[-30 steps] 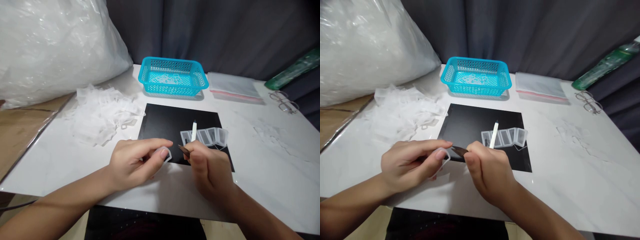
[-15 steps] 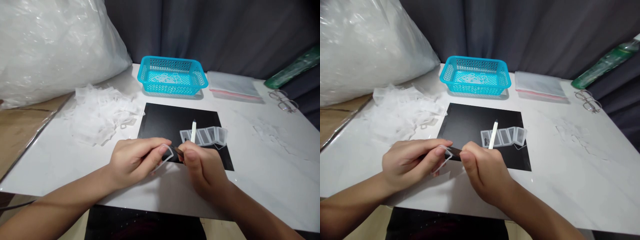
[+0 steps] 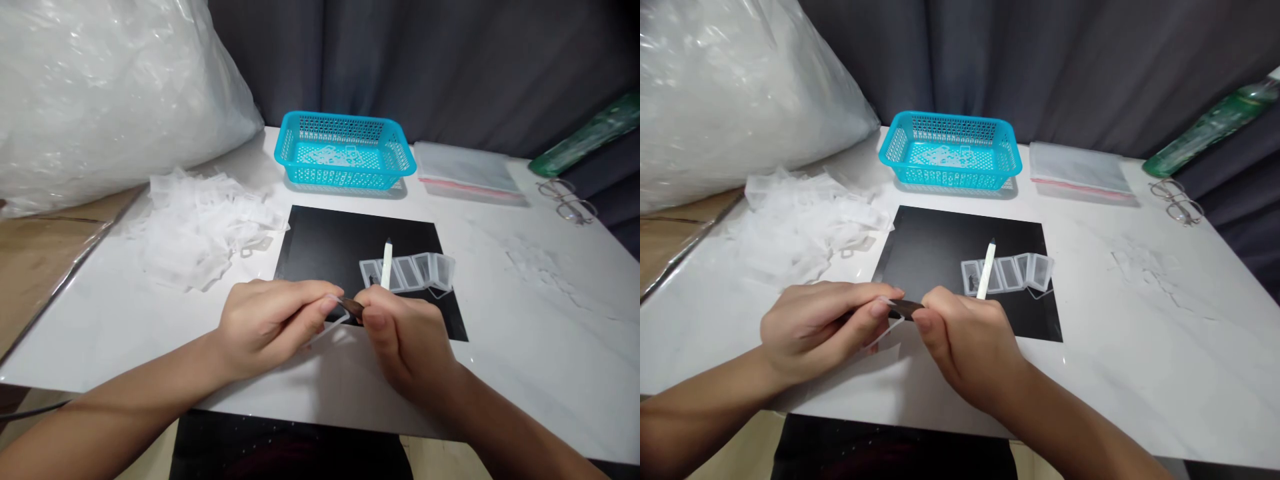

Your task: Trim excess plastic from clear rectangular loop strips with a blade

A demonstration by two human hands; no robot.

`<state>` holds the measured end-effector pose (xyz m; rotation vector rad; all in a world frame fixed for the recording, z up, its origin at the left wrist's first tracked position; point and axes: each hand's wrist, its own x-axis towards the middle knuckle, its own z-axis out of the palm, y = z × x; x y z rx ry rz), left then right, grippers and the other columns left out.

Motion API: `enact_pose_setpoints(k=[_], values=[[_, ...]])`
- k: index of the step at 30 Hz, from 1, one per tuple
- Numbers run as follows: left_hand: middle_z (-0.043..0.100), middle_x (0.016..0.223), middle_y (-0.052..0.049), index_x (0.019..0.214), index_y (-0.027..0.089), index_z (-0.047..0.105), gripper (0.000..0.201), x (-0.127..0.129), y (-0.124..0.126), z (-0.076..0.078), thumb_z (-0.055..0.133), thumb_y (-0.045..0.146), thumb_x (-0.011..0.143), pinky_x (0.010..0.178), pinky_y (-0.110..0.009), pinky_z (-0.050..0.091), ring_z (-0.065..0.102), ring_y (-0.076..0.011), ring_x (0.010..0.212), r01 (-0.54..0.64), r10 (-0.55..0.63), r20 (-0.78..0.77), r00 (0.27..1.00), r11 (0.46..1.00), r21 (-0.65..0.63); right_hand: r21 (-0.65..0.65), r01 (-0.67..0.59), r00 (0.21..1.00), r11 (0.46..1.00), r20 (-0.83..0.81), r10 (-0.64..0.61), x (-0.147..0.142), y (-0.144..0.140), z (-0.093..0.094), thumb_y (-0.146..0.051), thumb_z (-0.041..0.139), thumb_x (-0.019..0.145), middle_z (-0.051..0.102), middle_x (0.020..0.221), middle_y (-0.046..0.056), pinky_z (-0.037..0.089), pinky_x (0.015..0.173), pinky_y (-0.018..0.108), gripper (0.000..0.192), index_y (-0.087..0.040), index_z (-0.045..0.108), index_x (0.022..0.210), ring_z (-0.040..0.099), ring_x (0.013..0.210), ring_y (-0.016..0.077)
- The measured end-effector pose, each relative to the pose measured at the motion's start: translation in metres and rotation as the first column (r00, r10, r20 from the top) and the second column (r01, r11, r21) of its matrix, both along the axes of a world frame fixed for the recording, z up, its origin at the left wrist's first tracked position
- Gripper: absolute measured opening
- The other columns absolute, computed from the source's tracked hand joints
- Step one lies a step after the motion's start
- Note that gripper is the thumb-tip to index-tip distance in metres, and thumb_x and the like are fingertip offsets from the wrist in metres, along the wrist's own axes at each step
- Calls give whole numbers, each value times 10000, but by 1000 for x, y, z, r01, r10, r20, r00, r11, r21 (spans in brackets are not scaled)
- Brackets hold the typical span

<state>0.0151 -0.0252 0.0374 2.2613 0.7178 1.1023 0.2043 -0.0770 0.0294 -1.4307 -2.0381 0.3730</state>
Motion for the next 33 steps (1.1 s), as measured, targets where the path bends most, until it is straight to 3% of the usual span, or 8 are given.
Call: enact_pose_setpoints(k=[33], values=[[666, 591, 59, 991, 167, 644, 124, -4, 1, 1, 533, 157, 938, 493, -112, 474, 624, -50, 510, 34, -23, -108, 994, 994, 101, 89, -18, 998, 996, 67, 12, 2, 1, 1, -374, 214, 1031, 474, 495, -43, 287, 457, 239, 530, -169, 543, 670, 446, 415, 72]])
